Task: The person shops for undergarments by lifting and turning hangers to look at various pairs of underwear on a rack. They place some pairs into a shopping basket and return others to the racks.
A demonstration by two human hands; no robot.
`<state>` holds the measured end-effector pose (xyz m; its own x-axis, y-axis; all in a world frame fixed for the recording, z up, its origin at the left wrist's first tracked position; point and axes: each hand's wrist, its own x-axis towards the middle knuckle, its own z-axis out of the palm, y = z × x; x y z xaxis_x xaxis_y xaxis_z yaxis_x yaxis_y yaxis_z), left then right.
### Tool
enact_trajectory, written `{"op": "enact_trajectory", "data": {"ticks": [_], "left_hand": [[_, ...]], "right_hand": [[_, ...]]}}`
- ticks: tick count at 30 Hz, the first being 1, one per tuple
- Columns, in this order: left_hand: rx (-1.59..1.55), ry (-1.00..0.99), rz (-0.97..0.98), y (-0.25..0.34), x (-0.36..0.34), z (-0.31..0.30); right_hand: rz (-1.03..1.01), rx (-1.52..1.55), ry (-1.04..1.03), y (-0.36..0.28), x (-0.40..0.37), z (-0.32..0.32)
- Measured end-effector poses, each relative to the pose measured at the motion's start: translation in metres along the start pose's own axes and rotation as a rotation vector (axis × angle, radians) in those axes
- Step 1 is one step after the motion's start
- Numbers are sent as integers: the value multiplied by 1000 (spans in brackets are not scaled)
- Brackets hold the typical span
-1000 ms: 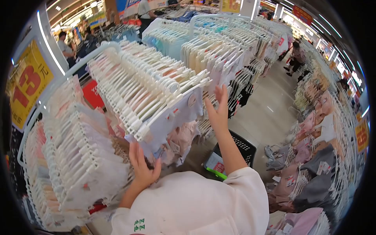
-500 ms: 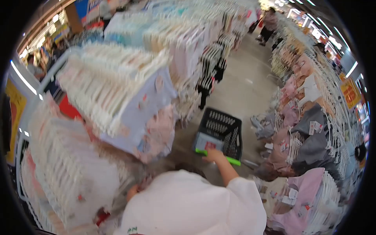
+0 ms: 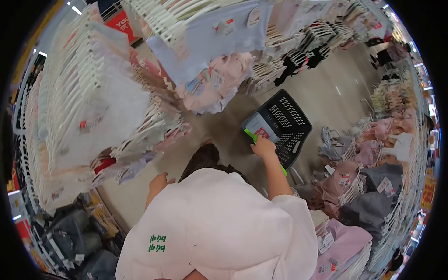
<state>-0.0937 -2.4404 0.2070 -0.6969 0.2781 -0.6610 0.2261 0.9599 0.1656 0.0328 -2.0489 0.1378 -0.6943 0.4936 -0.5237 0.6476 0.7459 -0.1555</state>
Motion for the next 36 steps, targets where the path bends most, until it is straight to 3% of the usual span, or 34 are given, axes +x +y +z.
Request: {"op": "enact_trajectory", "data": {"ticks": [1, 3, 4, 6, 12, 15, 18, 20, 22, 23, 24, 25, 29, 32, 36], "left_hand": [[-1, -8, -36, -9, -8, 10], [4, -25, -78, -23, -27, 27], [30, -10, -106, -30, -38, 34], [51, 3, -127, -38, -53, 45], [-39, -56, -246, -52, -65, 35], [-31, 40, -219, -73, -57, 28], [-51, 104, -201, -86, -44, 7], [-100, 183, -128, -90, -37, -11], [-209, 175, -20, -91, -24, -25], [-325, 158, 79, -90, -17, -30], [-323, 160, 83, -87, -8, -34], [-408, 139, 204, -83, 1, -37], [-671, 18, 503, -41, 29, -56], [-864, 31, 613, -2, 65, -57], [-1049, 98, 566, 62, 113, -70]], "right_hand": [[-14, -4, -12, -1, 0, 12], [-1, 116, 242, -6, -6, 33], [0, 119, 233, -11, -10, 40], [-28, 143, 400, -21, -17, 46], [-31, 50, 383, -43, -26, 39], [-237, 327, 606, -57, 7, 21], [-360, 564, 867, -84, 62, -40], [-326, 713, 913, -105, 93, -87], [-472, 594, 1099, -122, 108, -120], [-468, 595, 1104, -127, 111, -125], [-414, 431, 955, -131, 113, -129], [-358, 270, 804, -133, 116, -133], [-351, 495, 938, -125, 150, -112], [-377, 425, 968, -119, 138, -107], [-549, 530, 1057, -110, 118, -98]]}}
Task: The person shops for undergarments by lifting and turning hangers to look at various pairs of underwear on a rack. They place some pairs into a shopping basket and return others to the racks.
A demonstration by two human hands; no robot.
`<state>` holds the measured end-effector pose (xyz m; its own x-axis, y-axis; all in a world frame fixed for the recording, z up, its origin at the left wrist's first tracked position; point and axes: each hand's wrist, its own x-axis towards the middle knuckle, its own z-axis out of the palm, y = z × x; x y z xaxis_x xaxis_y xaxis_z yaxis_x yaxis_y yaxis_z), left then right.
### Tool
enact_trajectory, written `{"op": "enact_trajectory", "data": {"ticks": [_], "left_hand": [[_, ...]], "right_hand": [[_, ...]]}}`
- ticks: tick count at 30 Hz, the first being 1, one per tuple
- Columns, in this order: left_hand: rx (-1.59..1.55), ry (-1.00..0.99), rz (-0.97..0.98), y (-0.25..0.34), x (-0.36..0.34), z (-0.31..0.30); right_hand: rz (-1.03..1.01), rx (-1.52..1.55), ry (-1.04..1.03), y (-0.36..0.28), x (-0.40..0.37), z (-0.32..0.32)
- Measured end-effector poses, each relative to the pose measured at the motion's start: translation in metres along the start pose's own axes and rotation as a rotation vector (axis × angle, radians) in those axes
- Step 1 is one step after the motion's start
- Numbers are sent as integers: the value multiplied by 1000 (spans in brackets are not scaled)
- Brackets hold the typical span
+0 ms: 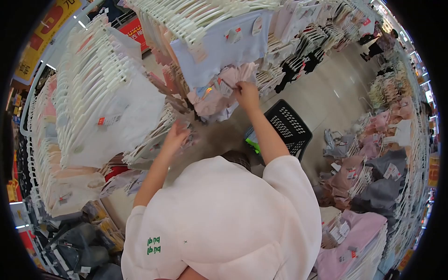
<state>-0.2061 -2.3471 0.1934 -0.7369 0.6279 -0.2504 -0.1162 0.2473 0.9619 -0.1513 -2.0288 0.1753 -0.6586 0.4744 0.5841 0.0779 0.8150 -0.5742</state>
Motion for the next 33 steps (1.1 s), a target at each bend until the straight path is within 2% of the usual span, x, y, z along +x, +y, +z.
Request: {"op": "enact_trajectory", "data": {"ticks": [2, 3, 5, 8, 10, 14, 15, 17, 18, 20, 22, 23, 25, 26, 28, 33], "left_hand": [[128, 149, 134, -5, 43, 14], [118, 159, 134, 0, 61, 22], [1, 371, 19, 6, 88, 36], [-47, 419, -16, -32, 128, 31], [-40, 453, 13, -31, 125, 34], [-70, 539, 98, -12, 111, 40], [-69, 539, 99, -13, 109, 40], [-421, 398, 149, -17, 105, 41], [-422, 400, 148, -13, 99, 45], [-689, 237, 120, 7, 85, 53], [-667, 231, 109, 20, 77, 61], [-646, 216, 101, 24, 74, 65], [-621, 222, 117, 26, 72, 70], [-594, 217, 137, 27, 71, 71], [-570, 228, 133, 26, 70, 70], [-458, 255, 165, 16, 69, 61]], "right_hand": [[-45, 32, 7, 3, -6, -6], [-43, 63, -10, 2, -8, -8], [-48, 102, -43, 7, -10, -9], [-74, 93, -127, 15, -10, -7], [-94, 112, -185, 16, -10, -9], [-113, 177, -174, 24, -8, -4], [-80, 229, -210, 23, -6, -4], [-47, 281, -246, 28, -2, -7], [-41, 301, -213, 31, 1, -6], [-35, 327, -184, 37, 13, -3], [-116, 145, -34, 40, 35, -4], [-116, 152, -43, 39, 44, -5], [-330, 49, -118, 35, 62, -6], [-334, 57, -124, 40, 66, 0], [-473, -61, -212, 49, 71, 12], [-586, -80, -289, 64, 81, 8]]}}
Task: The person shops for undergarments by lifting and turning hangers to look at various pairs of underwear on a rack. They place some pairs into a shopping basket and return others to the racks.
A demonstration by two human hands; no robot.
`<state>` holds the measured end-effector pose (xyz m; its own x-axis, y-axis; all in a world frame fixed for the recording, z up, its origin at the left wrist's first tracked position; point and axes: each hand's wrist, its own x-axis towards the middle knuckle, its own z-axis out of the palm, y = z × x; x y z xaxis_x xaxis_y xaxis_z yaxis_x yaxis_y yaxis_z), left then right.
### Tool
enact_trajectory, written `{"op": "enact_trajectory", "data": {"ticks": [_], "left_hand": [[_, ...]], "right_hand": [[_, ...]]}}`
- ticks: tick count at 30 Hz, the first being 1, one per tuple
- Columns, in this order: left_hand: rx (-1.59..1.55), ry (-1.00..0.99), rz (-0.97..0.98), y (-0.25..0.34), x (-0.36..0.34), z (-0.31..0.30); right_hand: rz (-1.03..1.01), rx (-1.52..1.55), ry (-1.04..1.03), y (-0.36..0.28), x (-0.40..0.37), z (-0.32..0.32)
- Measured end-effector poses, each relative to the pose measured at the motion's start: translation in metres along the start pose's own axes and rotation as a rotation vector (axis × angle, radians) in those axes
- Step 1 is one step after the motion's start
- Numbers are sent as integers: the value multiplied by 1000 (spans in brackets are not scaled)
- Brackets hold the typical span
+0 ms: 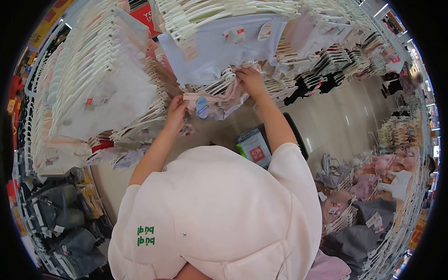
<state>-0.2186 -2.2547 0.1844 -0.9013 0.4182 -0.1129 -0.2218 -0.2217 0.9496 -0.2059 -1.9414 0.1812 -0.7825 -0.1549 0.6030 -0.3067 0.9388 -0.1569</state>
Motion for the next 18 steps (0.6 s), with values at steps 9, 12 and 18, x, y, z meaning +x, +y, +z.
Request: {"op": "enact_trajectory", "data": {"ticks": [9, 12, 18], "left_hand": [[156, 105, 183, -3, 3, -25], [209, 164, 248, -4, 6, -26], [278, 239, 313, 1, 9, -26]], "right_hand": [[-13, 50, -33, 1, -2, -52], [-10, 132, -40, 4, -3, -57], [487, 621, -318, -7, -13, -76]]}}
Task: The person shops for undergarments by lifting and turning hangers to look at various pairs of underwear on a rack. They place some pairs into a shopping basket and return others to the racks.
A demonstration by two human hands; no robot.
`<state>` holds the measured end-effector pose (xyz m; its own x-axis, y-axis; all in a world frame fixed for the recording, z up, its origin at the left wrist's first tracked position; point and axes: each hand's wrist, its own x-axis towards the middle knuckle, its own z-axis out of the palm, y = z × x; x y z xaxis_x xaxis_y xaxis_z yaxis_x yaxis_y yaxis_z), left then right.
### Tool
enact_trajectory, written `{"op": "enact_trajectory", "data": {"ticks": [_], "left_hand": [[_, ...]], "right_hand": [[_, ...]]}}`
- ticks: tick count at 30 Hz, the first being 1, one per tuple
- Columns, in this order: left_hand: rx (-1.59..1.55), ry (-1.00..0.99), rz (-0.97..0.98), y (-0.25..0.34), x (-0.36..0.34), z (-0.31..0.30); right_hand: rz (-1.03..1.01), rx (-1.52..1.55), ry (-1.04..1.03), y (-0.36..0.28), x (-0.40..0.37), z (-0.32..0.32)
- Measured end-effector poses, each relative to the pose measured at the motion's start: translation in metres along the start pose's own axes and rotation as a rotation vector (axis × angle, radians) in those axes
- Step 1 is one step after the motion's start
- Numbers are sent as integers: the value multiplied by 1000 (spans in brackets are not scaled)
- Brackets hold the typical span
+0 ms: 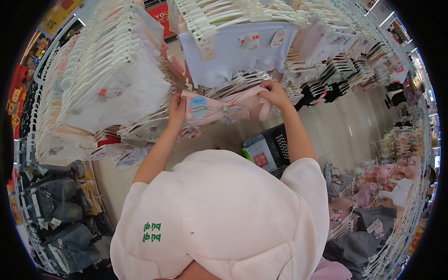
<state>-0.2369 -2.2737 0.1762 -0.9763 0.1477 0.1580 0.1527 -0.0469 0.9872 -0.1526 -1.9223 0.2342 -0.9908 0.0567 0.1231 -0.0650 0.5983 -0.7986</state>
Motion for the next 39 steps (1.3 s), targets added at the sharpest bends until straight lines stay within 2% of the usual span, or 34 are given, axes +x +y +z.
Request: {"op": "enact_trajectory", "data": {"ticks": [2, 3, 4, 5, 6, 8, 9, 11, 14, 18, 20, 24, 26, 28, 30, 32, 36, 38, 39], "left_hand": [[-28, 21, -86, 14, 2, -8], [-24, 26, -79, 21, 3, -14], [-152, 40, -199, 28, 2, -20], [-282, 55, -323, 34, 0, -26], [-279, 62, -326, 46, -3, -32], [-611, -55, -541, 73, -12, -44], [-610, -53, -550, 82, -16, -49], [-800, -122, -702, 96, -21, -60], [-867, -92, -716, 108, -25, -72], [-808, -22, -646, 114, -32, -82], [-816, -12, -644, 115, -35, -90], [-781, 16, -638, 124, -43, -98], [-837, -71, -572, 122, -44, -104], [-840, -69, -559, 124, -46, -108], [-848, -78, -545, 128, -49, -108], [-806, -14, -568, 134, -51, -108], [-739, -36, -577, 126, -53, -117], [-258, -220, -483, 127, -61, -122], [-162, -220, -474, 132, -65, -124]], "right_hand": [[201, 518, -197, -24, -11, -3], [182, 580, -244, -29, -16, -4], [176, 584, -248, -39, -22, -3], [192, 673, -196, -48, -29, -2], [213, 761, -143, -53, -32, 0], [186, 835, -147, -54, -36, 3], [237, 996, -157, -63, -38, 4], [285, 1251, -224, -67, -38, 5], [334, 1330, -163, -93, -41, 15], [348, 1350, -113, -108, -37, 22], [230, 1387, -227, -100, -33, 24], [186, 1368, -302, -102, -33, 30], [124, 1318, -318, -99, -35, 34], [113, 1289, -340, -98, -36, 39], [97, 1257, -272, -98, -38, 40], [72, 1222, -297, -96, -38, 42], [103, 1201, -294, -104, -45, 46], [116, 1142, -301, -103, -48, 53], [105, 992, -332, -101, -50, 58]]}}
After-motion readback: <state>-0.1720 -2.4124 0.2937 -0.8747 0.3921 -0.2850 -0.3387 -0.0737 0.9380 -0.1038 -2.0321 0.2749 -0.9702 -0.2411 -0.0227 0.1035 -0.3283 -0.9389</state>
